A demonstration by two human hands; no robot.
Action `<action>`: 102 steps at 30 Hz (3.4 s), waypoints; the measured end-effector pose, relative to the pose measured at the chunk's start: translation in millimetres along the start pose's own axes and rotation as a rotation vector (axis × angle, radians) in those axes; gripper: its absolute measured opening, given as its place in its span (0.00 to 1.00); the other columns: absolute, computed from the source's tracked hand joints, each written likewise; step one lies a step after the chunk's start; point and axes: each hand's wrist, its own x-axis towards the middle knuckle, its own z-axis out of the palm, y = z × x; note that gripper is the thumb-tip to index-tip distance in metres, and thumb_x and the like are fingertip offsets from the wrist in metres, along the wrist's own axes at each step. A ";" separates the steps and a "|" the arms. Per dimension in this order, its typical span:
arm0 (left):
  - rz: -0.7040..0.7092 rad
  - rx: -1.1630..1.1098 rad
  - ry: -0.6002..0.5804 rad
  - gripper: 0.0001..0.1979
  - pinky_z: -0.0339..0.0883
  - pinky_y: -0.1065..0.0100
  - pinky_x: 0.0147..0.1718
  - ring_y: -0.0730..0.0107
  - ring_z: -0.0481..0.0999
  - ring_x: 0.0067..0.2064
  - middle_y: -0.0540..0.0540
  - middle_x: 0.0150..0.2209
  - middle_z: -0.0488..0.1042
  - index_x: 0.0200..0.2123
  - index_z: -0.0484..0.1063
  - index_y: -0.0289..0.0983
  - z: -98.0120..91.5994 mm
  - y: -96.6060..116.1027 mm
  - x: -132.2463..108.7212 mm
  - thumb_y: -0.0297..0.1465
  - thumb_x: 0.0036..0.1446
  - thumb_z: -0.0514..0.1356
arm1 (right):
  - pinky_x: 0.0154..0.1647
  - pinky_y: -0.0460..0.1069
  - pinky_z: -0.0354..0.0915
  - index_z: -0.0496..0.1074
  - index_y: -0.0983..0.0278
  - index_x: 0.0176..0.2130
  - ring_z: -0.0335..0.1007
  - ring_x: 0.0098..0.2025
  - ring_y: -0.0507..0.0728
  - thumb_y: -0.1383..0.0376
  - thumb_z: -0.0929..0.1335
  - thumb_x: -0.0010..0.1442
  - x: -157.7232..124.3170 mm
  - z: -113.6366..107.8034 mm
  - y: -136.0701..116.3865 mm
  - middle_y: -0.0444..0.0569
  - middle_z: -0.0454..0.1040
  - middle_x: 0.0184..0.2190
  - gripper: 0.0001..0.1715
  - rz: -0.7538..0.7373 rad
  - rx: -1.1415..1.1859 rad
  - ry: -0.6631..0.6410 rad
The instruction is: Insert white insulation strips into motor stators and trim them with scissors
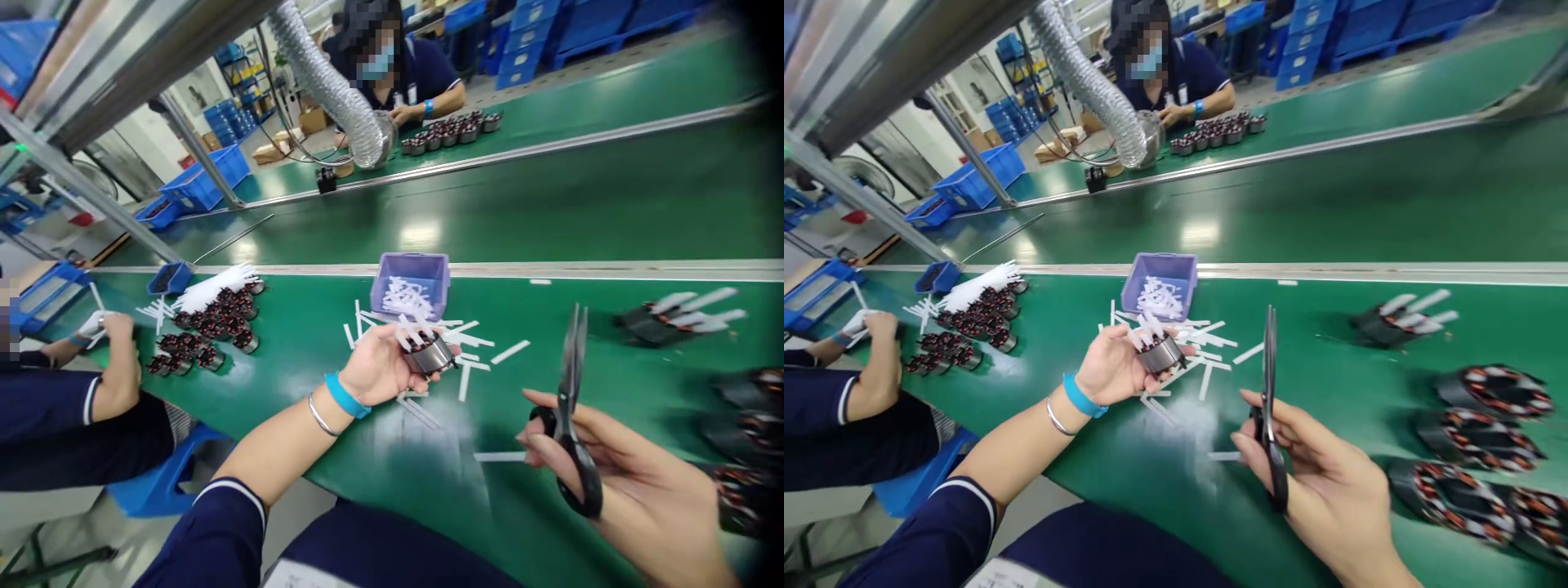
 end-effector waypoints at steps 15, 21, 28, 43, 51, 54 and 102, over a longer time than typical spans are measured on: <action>0.254 0.778 0.256 0.24 0.65 0.70 0.34 0.75 0.68 0.30 0.51 0.28 0.71 0.34 0.74 0.31 -37.5 17.4 6.9 0.36 0.32 0.75 | 0.14 0.43 0.64 0.78 0.58 0.38 0.67 0.16 0.52 0.49 0.75 0.49 54.3 0.5 -1.1 0.42 0.75 0.20 0.20 -0.320 -0.222 -0.424; 0.199 1.038 0.180 0.25 0.67 0.68 0.38 0.68 0.72 0.36 0.48 0.32 0.75 0.36 0.76 0.31 -40.6 52.7 19.5 0.38 0.33 0.74 | 0.17 0.45 0.66 0.77 0.60 0.37 0.68 0.17 0.53 0.50 0.73 0.52 60.2 17.3 1.0 0.43 0.75 0.20 0.18 -0.276 -0.249 -0.469; 0.091 1.293 0.098 0.21 0.64 0.68 0.34 0.69 0.70 0.33 0.50 0.29 0.73 0.31 0.74 0.31 -29.8 80.3 33.1 0.36 0.34 0.73 | 0.22 0.47 0.65 0.76 0.63 0.40 0.65 0.20 0.53 0.49 0.71 0.54 78.2 43.2 2.5 0.43 0.71 0.20 0.22 -0.208 -0.182 -0.486; -0.072 1.617 0.128 0.21 0.57 0.70 0.27 0.75 0.64 0.27 0.54 0.23 0.68 0.27 0.74 0.33 -29.3 122.3 60.9 0.41 0.32 0.72 | 0.22 0.47 0.57 0.78 0.64 0.35 0.55 0.19 0.50 0.43 0.71 0.50 92.8 84.3 18.7 0.41 0.64 0.17 0.28 -0.067 0.021 -0.392; -0.133 1.831 0.214 0.19 0.59 0.69 0.28 0.73 0.64 0.25 0.54 0.21 0.66 0.23 0.71 0.35 -23.5 128.0 77.8 0.40 0.34 0.73 | 0.21 0.46 0.60 0.78 0.66 0.35 0.57 0.20 0.50 0.43 0.73 0.47 89.9 98.4 29.9 0.41 0.63 0.18 0.31 0.071 0.174 -0.392; -0.072 1.966 0.261 0.18 0.63 0.68 0.31 0.68 0.69 0.30 0.50 0.26 0.71 0.28 0.73 0.35 -20.2 122.2 74.3 0.40 0.37 0.72 | 0.20 0.46 0.61 0.77 0.68 0.39 0.59 0.20 0.51 0.42 0.73 0.47 85.5 97.2 22.5 0.41 0.63 0.18 0.34 0.120 0.230 -0.404; 0.207 1.284 0.216 0.26 0.67 0.67 0.36 0.70 0.73 0.34 0.48 0.31 0.74 0.36 0.66 0.33 -45.7 106.7 38.3 0.34 0.35 0.74 | 0.19 0.46 0.57 0.75 0.64 0.30 0.60 0.17 0.51 0.45 0.72 0.50 62.5 98.3 -17.5 0.39 0.64 0.15 0.24 0.290 0.302 -0.503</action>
